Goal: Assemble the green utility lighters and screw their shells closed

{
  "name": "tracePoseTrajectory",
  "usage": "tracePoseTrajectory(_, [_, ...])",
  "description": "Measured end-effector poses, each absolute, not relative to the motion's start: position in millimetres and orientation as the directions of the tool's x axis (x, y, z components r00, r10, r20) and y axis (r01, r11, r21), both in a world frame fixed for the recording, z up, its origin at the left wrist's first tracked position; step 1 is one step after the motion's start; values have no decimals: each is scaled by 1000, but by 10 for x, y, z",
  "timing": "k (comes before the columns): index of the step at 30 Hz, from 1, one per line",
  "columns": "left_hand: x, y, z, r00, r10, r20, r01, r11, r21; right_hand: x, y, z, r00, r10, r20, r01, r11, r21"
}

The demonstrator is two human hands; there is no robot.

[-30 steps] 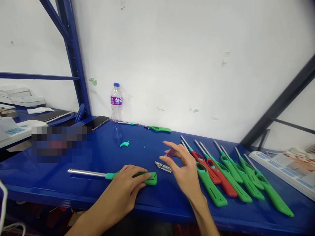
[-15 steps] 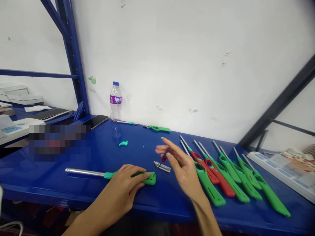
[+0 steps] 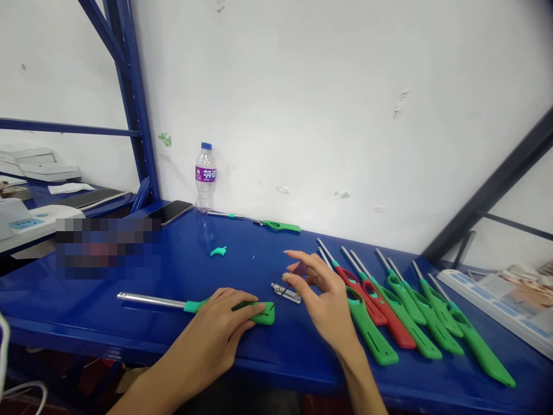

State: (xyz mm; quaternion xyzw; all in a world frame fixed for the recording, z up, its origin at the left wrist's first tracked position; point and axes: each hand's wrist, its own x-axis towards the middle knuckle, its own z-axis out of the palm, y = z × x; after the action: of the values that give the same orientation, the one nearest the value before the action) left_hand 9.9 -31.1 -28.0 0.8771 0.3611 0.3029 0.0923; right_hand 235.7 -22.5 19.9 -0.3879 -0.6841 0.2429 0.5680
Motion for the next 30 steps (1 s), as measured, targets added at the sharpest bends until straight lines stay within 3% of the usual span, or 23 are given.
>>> tracePoseTrajectory(3, [101, -308, -283, 551, 687, 474, 574, -724, 383, 2363, -225, 211, -43, 802, 596, 306, 578, -756])
tracePoseTrajectory(9, [92, -310, -309, 544, 677, 495, 571, -732, 373, 2380, -244, 221, -129, 828, 545, 125, 559, -820])
tracePoseTrajectory(16, [103, -313, -273, 539, 687, 488, 581, -722, 376, 2386, -208, 219, 18, 802, 598, 310, 564, -765])
tracePoseTrajectory(25, [91, -314, -278, 557, 688, 466, 570, -724, 388, 2392, -203, 201, 121, 761, 638, 302, 584, -754])
tracePoseTrajectory(30, [103, -309, -244, 561, 687, 462, 581, -724, 372, 2367, -164, 157, -66, 820, 568, 441, 535, -721])
